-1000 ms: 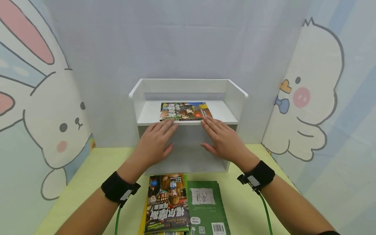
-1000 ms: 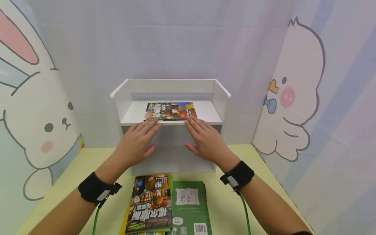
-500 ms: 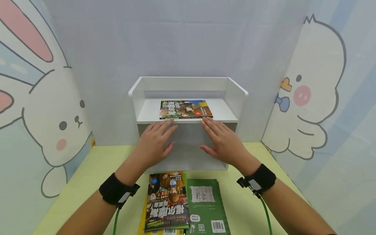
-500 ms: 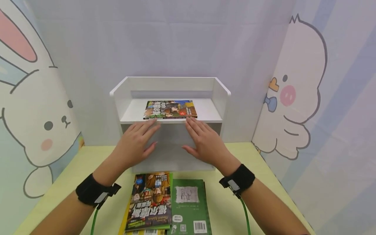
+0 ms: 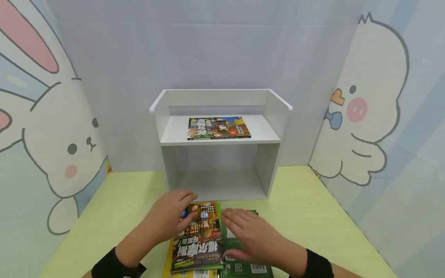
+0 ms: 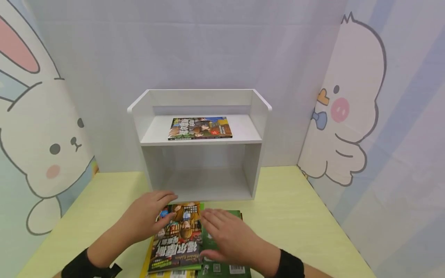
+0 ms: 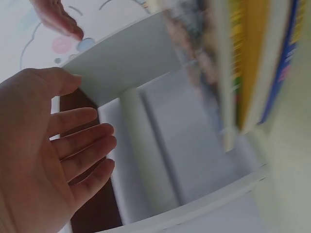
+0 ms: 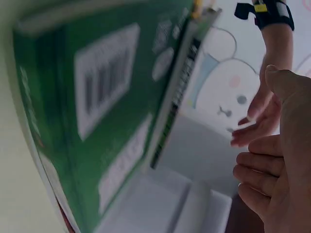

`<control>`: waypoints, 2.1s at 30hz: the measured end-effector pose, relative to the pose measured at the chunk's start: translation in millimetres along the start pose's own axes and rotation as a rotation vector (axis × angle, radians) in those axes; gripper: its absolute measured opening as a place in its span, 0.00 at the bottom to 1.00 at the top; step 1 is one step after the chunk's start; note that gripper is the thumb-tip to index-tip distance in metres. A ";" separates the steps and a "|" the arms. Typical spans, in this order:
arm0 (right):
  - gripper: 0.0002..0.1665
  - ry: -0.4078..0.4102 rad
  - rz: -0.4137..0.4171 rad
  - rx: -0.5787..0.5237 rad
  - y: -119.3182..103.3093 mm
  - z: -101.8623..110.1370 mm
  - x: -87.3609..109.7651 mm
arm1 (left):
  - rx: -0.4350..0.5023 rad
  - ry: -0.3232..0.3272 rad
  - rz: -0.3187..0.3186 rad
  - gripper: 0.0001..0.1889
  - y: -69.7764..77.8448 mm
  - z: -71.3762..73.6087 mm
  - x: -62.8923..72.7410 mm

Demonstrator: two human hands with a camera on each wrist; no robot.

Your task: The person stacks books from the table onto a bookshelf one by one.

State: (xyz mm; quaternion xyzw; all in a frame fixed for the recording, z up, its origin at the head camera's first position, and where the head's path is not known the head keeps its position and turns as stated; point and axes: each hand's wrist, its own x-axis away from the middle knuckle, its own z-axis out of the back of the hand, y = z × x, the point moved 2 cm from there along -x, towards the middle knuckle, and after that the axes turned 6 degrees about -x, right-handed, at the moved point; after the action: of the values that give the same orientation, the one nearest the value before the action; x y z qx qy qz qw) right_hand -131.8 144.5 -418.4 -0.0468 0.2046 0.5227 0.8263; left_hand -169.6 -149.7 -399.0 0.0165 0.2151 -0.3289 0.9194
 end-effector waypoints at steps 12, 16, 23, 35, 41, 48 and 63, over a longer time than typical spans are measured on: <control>0.40 -0.169 0.119 -0.084 -28.8 -55.7 4.6 | 0.267 -0.301 0.244 0.34 -21.4 -78.1 23.8; 0.38 -0.136 0.136 -0.060 -30.0 -54.9 2.6 | 0.303 -0.290 0.270 0.37 -23.5 -81.3 24.6; 0.32 -0.076 0.194 -0.031 -30.6 -47.0 2.1 | 0.296 -0.263 0.303 0.35 -22.4 -77.3 20.9; 0.24 -0.012 0.289 -0.060 -23.9 -13.6 5.3 | 0.374 -0.172 0.252 0.15 -30.6 -76.1 18.2; 0.25 0.233 0.283 0.089 -12.9 7.2 1.9 | 0.523 -0.250 0.067 0.21 -31.0 -67.8 20.4; 0.16 0.584 0.257 0.002 12.7 34.9 -4.1 | 0.488 -0.156 -0.034 0.35 -29.0 -59.8 19.0; 0.17 0.777 0.232 -0.053 77.6 94.4 -20.7 | 0.043 0.824 -0.402 0.21 -31.4 75.3 -19.3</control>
State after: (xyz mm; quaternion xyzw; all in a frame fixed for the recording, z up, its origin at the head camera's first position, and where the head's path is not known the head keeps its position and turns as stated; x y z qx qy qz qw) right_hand -180.7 189.3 -313.7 -0.2385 0.4919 0.5608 0.6218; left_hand -173.1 -175.7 -319.4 0.1229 0.5549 -0.4712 0.6745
